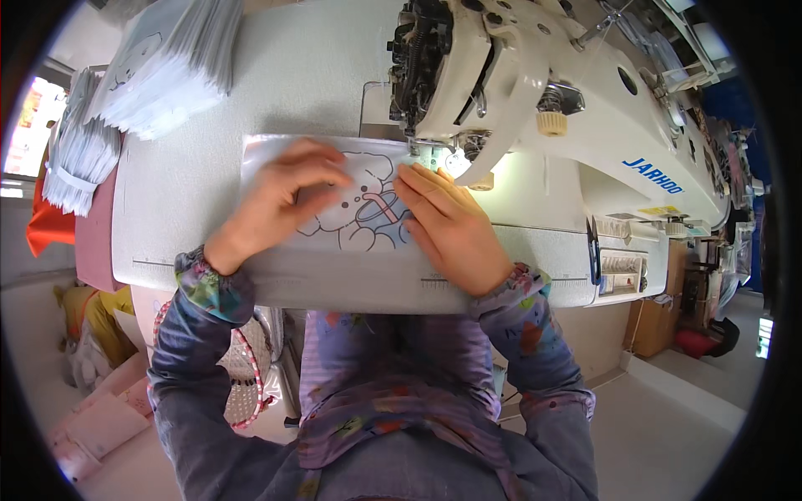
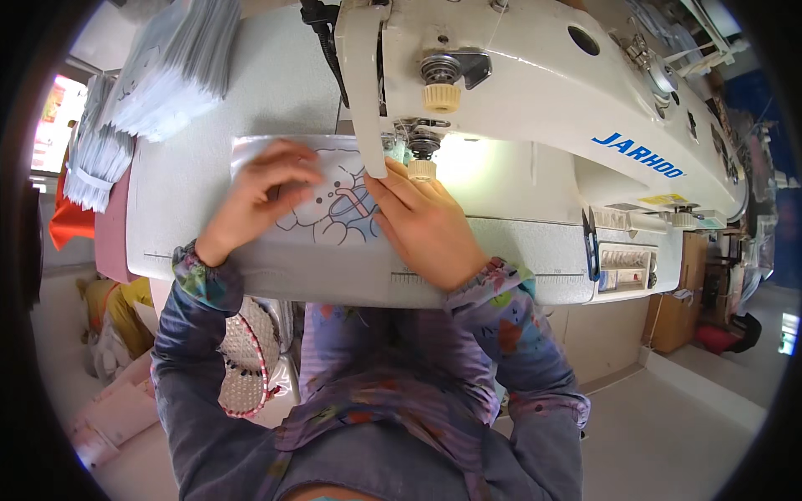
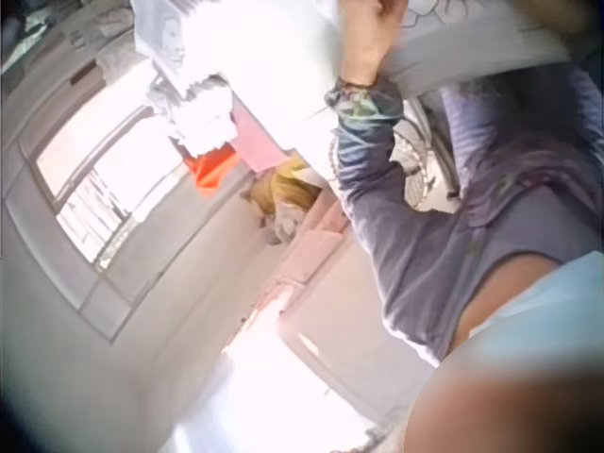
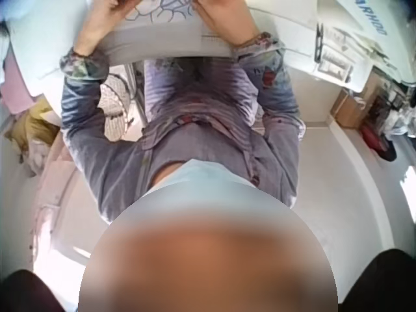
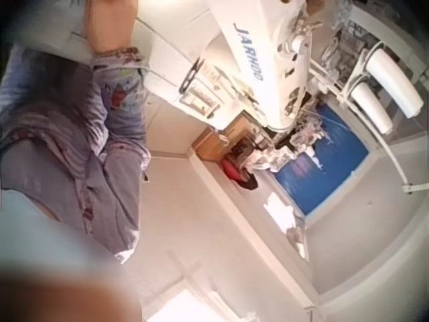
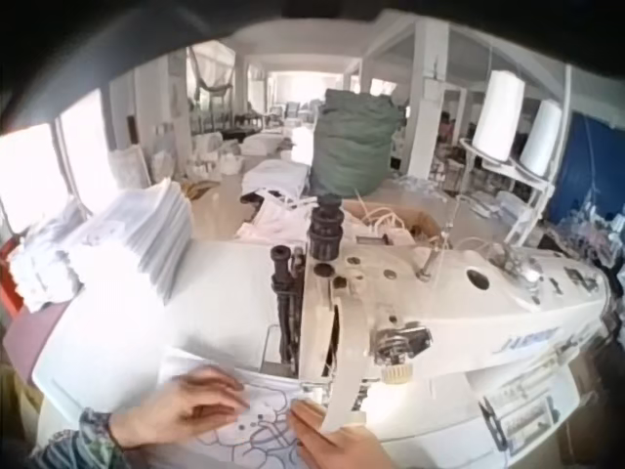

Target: Sewing the edges of white fabric pouches using an industrial sewing machine.

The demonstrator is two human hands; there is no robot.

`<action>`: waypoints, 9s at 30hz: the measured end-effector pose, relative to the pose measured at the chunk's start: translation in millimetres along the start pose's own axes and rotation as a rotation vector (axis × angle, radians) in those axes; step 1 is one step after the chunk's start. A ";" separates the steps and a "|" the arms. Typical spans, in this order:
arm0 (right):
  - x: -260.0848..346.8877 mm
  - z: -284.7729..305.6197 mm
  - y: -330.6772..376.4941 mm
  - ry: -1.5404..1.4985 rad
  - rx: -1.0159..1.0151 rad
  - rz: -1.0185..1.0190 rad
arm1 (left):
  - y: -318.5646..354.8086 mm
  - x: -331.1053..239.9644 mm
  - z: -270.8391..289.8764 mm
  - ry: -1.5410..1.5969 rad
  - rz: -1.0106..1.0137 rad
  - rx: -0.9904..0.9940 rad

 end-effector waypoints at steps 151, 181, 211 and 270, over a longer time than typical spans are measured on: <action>-45.3 29.3 -1.8 0.473 -0.233 -0.046 | -15.0 -48.2 -89.2 -0.636 -0.185 -0.310; -76.3 26.6 -8.6 0.433 -0.255 -0.185 | -12.5 -51.9 -95.9 -0.621 -0.155 -0.388; -24.0 22.4 2.6 0.152 -0.116 0.117 | -18.4 -29.8 -48.8 -0.335 -0.347 -0.144; 116.6 -70.7 26.7 -0.976 0.323 -0.436 | 232.5 -23.1 -46.2 0.882 0.319 -0.938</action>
Point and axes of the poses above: each hand's wrist, its own y-axis away from the middle knuckle, its own z-axis out of the back of the hand, x = y × z, the point moved 4 cm from there along -y, towards the middle knuckle, and after that the axes turned 3 degrees about y, right-handed, at the moved point
